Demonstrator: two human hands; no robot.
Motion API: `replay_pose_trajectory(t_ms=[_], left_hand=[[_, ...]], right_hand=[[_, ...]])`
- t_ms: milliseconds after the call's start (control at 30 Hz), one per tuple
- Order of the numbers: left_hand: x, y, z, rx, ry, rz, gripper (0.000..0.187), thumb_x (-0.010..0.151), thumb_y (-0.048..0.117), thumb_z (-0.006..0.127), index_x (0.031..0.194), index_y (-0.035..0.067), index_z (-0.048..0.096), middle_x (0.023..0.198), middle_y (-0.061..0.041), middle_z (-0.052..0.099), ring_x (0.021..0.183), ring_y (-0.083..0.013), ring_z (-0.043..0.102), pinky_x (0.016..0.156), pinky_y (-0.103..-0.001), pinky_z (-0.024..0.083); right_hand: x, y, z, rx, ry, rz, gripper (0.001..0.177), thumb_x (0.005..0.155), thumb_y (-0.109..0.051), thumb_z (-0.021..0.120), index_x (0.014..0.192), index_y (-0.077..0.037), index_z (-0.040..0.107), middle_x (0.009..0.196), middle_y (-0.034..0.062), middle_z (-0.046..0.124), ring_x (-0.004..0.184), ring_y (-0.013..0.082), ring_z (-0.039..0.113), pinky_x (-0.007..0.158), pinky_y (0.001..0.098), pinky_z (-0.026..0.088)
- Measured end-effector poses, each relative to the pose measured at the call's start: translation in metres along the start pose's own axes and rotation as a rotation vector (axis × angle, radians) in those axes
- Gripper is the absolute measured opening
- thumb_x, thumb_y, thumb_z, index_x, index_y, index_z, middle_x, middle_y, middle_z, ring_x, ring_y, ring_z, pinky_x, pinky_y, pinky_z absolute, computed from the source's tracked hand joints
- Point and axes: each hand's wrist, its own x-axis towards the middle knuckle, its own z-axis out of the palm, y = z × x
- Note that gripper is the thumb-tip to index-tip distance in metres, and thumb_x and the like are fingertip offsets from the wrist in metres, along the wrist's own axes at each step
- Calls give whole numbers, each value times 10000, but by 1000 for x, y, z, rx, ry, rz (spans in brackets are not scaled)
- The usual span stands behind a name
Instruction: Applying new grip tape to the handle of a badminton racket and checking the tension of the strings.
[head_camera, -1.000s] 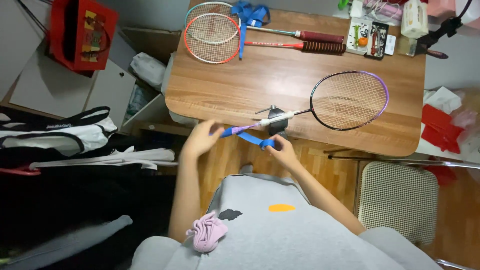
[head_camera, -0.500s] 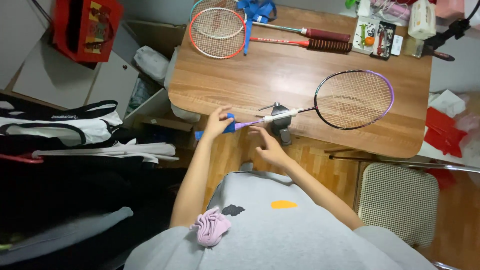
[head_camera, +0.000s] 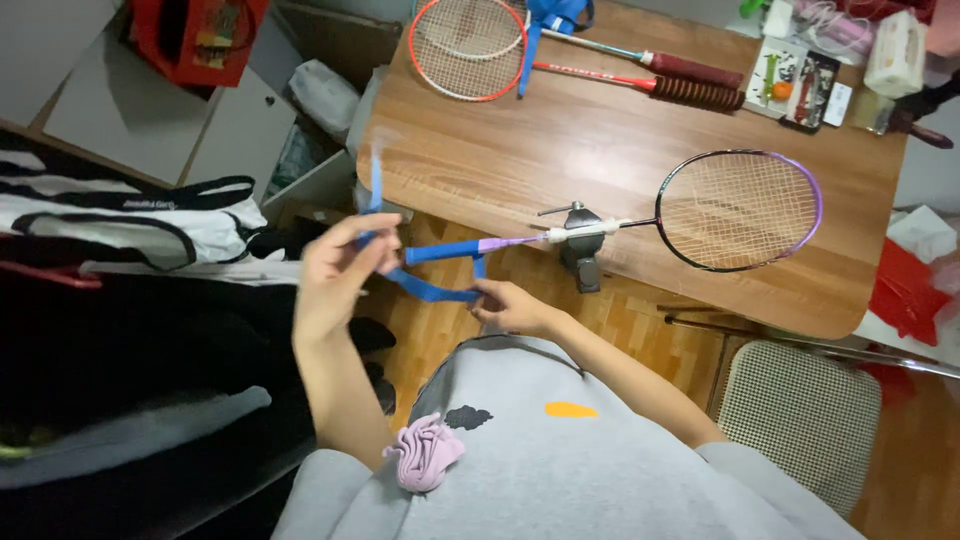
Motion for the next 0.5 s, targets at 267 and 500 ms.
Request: replay_pose_trajectory(t_ms=[267, 500], left_hand=[[-9, -40, -9, 554, -392, -628, 304, 951, 293, 628, 1182, 124, 730, 919, -50, 769, 718, -167, 661, 664, -305, 522], [44, -181, 32, 949, 56, -139, 280, 980, 313, 604, 1072, 76, 722, 1149, -188, 703, 1063, -379, 654, 891, -464, 517]], right_hand=[[-4, 43, -14, -16, 423, 322, 218, 969, -260, 643, 1013, -54, 696, 714, 9, 615, 668, 98, 546, 611, 303, 475], [-11, 52, -27, -198, 399, 323, 281, 947, -304, 698, 954, -24, 705, 651, 49, 554, 625, 131, 499, 582, 342, 438]])
